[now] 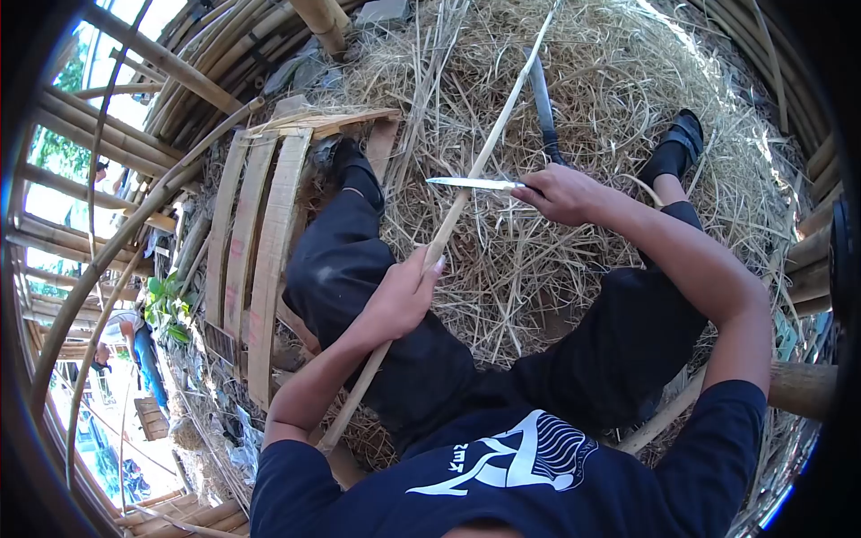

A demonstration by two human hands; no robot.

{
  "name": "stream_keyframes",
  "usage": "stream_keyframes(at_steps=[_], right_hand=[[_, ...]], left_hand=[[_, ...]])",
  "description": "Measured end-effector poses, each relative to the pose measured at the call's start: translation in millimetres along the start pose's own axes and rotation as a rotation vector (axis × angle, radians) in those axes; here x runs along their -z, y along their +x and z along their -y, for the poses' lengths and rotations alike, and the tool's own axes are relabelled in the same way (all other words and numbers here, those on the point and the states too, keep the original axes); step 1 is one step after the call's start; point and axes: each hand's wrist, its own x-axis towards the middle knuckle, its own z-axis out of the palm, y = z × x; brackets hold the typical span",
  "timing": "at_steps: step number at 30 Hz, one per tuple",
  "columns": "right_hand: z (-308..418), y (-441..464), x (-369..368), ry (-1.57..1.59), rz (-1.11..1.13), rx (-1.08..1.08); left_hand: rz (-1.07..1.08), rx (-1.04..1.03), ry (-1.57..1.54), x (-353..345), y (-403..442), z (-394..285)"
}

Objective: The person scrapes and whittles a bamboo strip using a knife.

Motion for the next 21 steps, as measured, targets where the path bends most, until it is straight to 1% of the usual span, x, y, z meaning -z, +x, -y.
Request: stream_keyframes(at_steps=[2, 4, 5, 6, 8, 9, 10, 11, 12, 13, 14, 16, 18, 19, 20, 21], right_hand=[[-11.4, 4.4, -9.6, 0.022, 0.003, 0.001], [-24.5, 8.0, -14.3, 0.015, -0.088, 0.101], [-32.7, 12.4, -13.9, -0.032, -0.057, 0.111], [-39.5, 16.4, -11.6, -0.029, -0.045, 0.107], [-52.0, 23.4, -9.6, -0.042, -0.094, 0.057], [-68.6, 28.5, -10.5, -0.104, -0.119, 0.077], [-66.1, 29.5, 3.9, -0.088, -0.038, -0.057], [-99.7, 40.2, -8.6, 0.242, -0.101, -0.405], [-153.0, 50.0, -9.0, -0.140, -0.329, -0.140], [-145.8, 40.1, 27.7, 0.066, -0.228, -0.570], [-172.5, 23.9, 47.0, -0.106, -0.283, -0.602], [-145.0, 16.3, 38.3, 0.038, -0.322, -0.613], [-140.0, 24.4, 25.0, 0.043, -0.325, -0.605], [-136.9, 27.4, 21.1, 0.063, -0.371, -0.633], [-134.0, 28.7, 20.0, 0.061, -0.357, -0.628], [-126.8, 29.9, 23.3, 0.154, -0.389, -0.720]], left_hand=[[-0.001, 0.012, -0.009, -3.6, -0.7, -2.4], [-0.004, 0.023, -0.027, -8.8, 0.2, -0.3], [-0.012, 0.037, -0.002, -12.4, -0.3, 1.6], [-0.019, 0.051, 0.022, -15.4, 0.1, 2.5], [-0.009, 0.071, 0.010, -13.7, -1.1, -2.9], [-0.012, 0.076, 0.008, -11.2, 0.6, -5.0], [-0.012, 0.074, 0.005, -11.7, 1.5, -4.2], [0.001, 0.076, -0.005, -13.3, -2.0, -2.5], [0.018, 0.076, -0.009, -14.4, -5.8, -0.7], [0.022, 0.067, -0.005, -15.8, -8.6, 0.7], [0.017, 0.040, -0.040, -15.4, -6.9, 2.9], [0.012, 0.036, -0.101, -17.7, -7.5, 3.4], [0.015, 0.081, -0.091, -16.8, -2.7, 0.4], [0.003, 0.052, -0.088, -17.9, -1.0, 0.5], [0.001, 0.064, -0.097, -18.5, 0.4, 0.7], [0.005, 0.053, -0.068, -19.5, 1.0, 1.0]])
